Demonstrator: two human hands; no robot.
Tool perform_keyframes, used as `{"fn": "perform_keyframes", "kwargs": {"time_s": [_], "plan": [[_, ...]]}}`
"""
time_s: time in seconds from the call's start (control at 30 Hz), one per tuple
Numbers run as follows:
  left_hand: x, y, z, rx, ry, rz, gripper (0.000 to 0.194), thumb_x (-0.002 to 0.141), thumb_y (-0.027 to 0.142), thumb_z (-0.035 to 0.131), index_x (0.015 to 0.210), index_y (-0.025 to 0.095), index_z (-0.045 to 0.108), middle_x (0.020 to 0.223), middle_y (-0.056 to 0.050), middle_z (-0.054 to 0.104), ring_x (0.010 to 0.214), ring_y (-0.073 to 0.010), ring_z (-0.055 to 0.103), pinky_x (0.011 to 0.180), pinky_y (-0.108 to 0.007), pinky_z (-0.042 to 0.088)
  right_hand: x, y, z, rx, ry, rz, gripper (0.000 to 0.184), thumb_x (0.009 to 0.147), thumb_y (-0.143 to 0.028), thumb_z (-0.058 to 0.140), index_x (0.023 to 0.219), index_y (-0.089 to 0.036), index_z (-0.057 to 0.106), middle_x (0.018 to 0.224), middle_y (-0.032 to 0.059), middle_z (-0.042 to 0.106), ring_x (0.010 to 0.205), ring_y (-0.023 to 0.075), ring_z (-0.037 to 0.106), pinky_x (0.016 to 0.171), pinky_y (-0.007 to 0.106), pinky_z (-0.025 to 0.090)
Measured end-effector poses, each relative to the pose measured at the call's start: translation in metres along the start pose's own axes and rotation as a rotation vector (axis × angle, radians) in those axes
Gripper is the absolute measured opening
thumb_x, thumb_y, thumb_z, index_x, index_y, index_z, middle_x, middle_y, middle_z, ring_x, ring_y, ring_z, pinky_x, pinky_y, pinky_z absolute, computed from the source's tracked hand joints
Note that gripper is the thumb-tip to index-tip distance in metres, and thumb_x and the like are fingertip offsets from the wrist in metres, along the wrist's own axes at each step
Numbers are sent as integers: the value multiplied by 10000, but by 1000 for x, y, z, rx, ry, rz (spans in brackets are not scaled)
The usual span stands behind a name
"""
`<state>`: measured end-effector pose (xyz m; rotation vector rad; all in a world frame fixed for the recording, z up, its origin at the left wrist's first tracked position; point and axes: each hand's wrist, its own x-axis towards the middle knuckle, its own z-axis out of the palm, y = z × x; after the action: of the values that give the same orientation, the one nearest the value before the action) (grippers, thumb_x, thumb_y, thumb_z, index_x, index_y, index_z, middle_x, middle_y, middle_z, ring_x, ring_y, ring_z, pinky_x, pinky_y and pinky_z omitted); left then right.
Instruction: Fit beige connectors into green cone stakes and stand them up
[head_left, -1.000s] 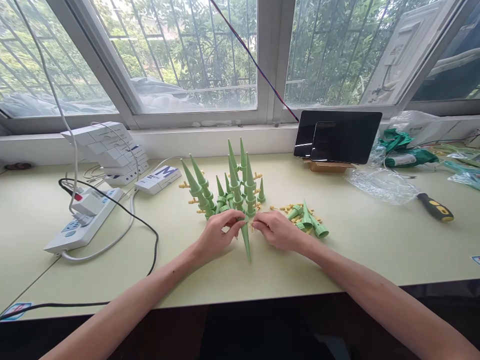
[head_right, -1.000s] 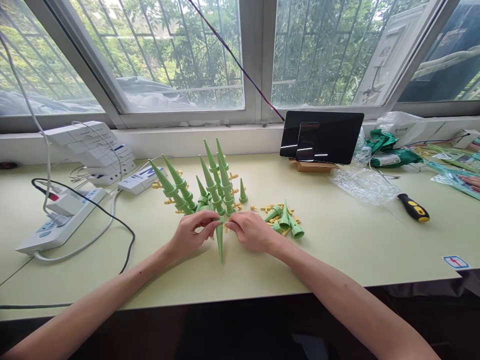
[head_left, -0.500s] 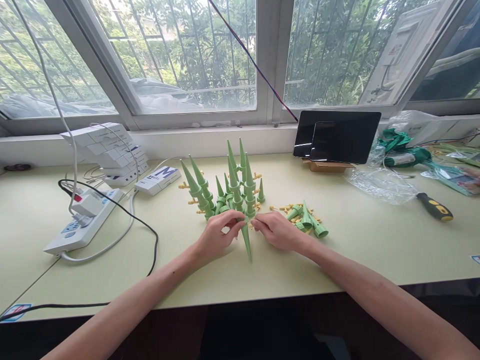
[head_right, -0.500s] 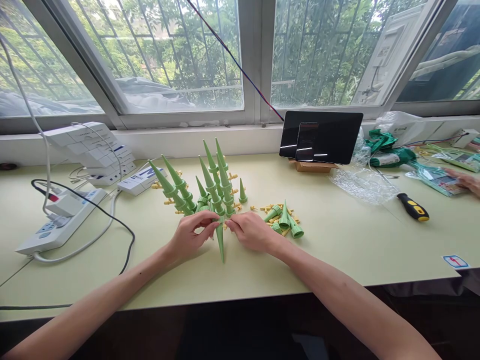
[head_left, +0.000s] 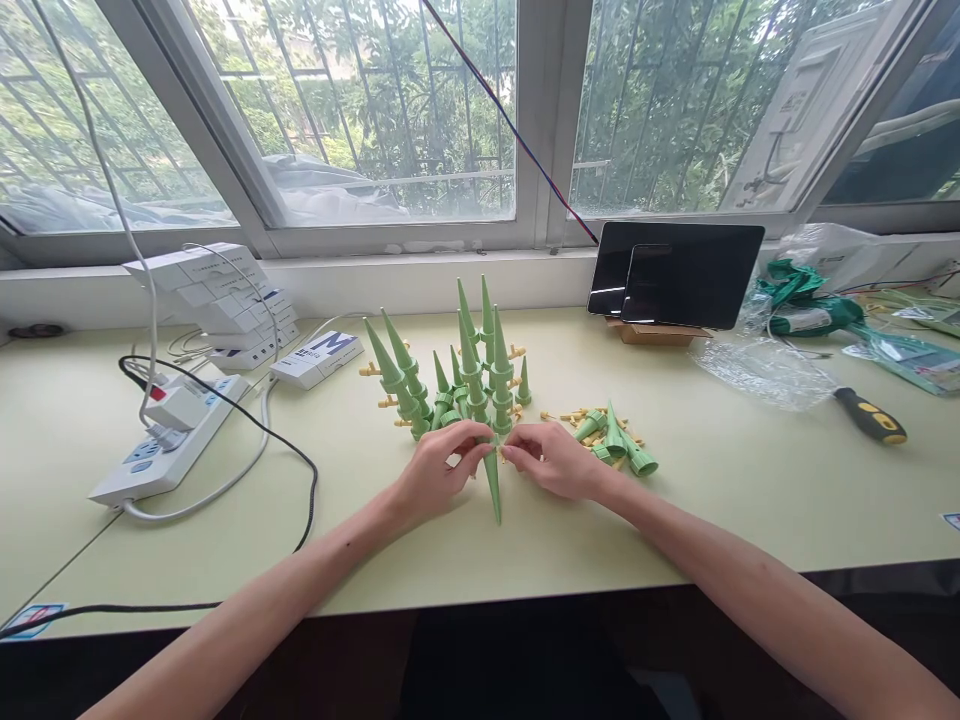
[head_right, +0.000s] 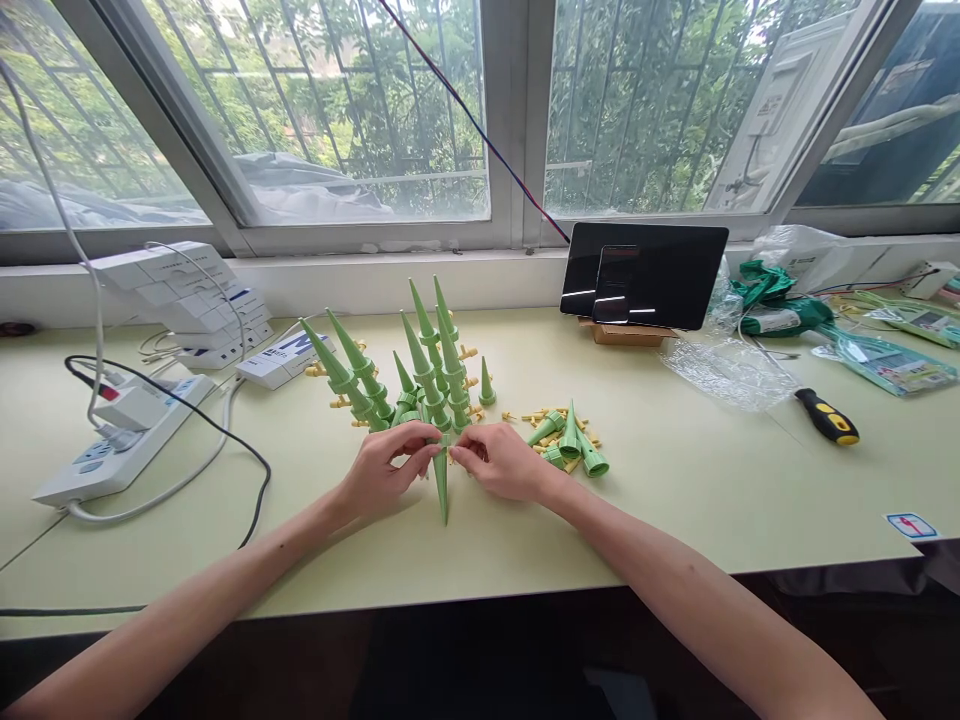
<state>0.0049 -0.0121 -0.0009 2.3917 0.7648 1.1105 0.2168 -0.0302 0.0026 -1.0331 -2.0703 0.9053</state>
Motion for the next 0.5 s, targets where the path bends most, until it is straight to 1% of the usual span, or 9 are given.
{"fn": "perform_keyframes", "kwargs": {"time_s": [0.13, 0.27, 0.5], "plan": [[0, 0, 0, -7, -14, -26, 77, 931, 185, 556, 988, 173, 607, 663, 21, 575, 502, -71, 528, 502, -183, 457, -1, 2, 1, -15, 14, -31, 172, 928, -271, 547, 836, -153, 630, 673, 3, 603, 585, 111, 494, 568, 236, 394], [1, 1, -2, -25, -27, -67, 86, 937, 206, 547, 982, 175, 614, 624, 32, 553, 491, -74, 508, 507, -190, 455, -1, 3, 2, -40, 29, -70, 159, 924, -264, 554, 833, -154, 624, 652, -6, 577, 584, 112, 486, 579, 241, 398], [2, 2, -2, -89, -48, -119, 92, 939, 223, 554, 985, 166, 610, 650, 21, 586, 486, -72, 534, 504, -191, 477, -1, 1, 2, -52, 44, -66, 157, 923, -257, 551, 824, -157, 620, 655, -4, 581, 576, 110, 482, 570, 236, 389]]}}
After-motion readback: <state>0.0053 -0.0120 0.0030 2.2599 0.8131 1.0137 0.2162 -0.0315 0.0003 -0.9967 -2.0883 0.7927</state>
